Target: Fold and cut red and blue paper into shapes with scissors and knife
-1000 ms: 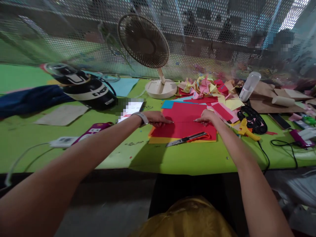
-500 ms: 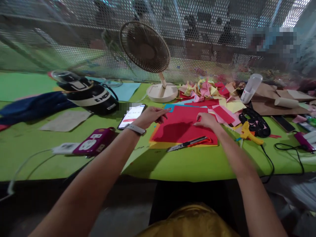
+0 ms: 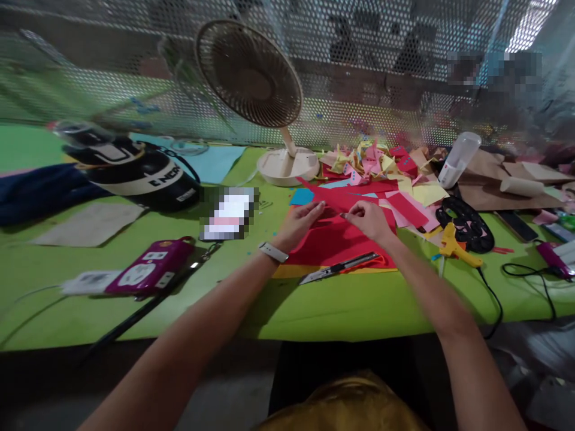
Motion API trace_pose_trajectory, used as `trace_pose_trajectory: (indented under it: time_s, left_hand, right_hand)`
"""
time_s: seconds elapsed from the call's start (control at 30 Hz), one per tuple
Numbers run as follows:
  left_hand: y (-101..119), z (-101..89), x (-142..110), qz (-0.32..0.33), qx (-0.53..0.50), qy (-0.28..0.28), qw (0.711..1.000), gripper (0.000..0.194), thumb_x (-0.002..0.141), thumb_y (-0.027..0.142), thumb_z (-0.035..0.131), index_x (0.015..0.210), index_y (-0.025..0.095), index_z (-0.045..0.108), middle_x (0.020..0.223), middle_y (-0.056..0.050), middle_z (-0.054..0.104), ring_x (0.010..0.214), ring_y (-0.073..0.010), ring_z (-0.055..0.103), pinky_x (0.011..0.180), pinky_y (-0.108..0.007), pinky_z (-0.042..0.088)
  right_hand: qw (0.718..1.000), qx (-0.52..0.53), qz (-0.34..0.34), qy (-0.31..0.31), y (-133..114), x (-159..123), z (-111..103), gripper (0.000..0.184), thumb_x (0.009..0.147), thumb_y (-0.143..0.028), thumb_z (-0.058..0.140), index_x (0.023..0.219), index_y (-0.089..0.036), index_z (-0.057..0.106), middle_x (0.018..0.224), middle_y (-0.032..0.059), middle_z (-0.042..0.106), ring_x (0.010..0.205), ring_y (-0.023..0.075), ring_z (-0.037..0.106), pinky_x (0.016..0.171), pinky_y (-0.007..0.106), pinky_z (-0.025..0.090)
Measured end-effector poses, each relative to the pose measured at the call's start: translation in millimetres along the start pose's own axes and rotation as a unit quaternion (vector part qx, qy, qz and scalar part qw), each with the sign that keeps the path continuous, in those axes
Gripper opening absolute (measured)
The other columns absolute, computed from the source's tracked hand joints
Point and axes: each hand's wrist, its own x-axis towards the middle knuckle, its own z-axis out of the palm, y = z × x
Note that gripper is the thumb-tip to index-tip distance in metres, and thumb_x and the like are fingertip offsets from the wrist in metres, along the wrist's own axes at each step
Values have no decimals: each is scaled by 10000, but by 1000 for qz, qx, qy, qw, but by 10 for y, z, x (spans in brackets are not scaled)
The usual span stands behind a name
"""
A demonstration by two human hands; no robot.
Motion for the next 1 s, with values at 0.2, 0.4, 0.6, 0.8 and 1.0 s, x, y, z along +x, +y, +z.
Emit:
trace_pose_trajectory:
  time_s: [0.2, 0.4, 0.6, 0.8, 1.0]
  left_hand:
    - [-14, -20, 8, -53, -90, 33, 994, 432, 556, 485, 850, 727, 144, 647, 644, 17, 627, 595, -90, 578, 660, -237, 532]
    - [-30, -137, 42, -87, -121, -3, 989, 381, 553, 403, 875, 731, 135, 671, 581, 47, 566, 518, -60, 537, 590, -203, 529]
    - [-79, -151, 40, -127, -130, -45, 982, 343, 585, 347, 868, 779, 125, 692, 705, -21, 688, 621, -113, 638, 641, -229, 543]
    - [-50, -139, 23, -142, -146, -36, 978, 259, 694, 343, 807, 807, 139, 696, 729, -29, 709, 642, -126, 652, 655, -246, 547]
    - [-46, -133, 18, -143, -135, -20, 980, 282, 643, 346, 837, 792, 158, 688, 719, -15, 700, 608, -112, 650, 609, -224, 542]
  right_hand:
    - [994, -48, -99, -2, -100, -153, 31, 230, 880, -407, 572, 846, -193, 648, 767, 24, 677, 698, 141, 600, 664, 243, 454]
    - [920, -207, -328, 56, -52, -141, -119, 390, 803, -115, 534, 1168, -220, 625, 1235, 88, 622, 1178, 235, 545, 1001, 392, 442]
    - [855, -286, -432, -37, 34, -135, 61, 502, 836, -76, 516, 1313, -225, 553, 1474, 80, 456, 1409, 226, 331, 1145, 479, 295]
    - [832, -304, -461, -48, 80, -135, 107, 390, 895, -87, 456, 1226, -194, 631, 1358, 80, 580, 1312, 209, 484, 1088, 436, 394]
    - [833, -292, -467, -59, 84, -133, 133, 415, 925, -45, 394, 1237, -194, 624, 1313, 81, 611, 1277, 175, 523, 1101, 437, 387]
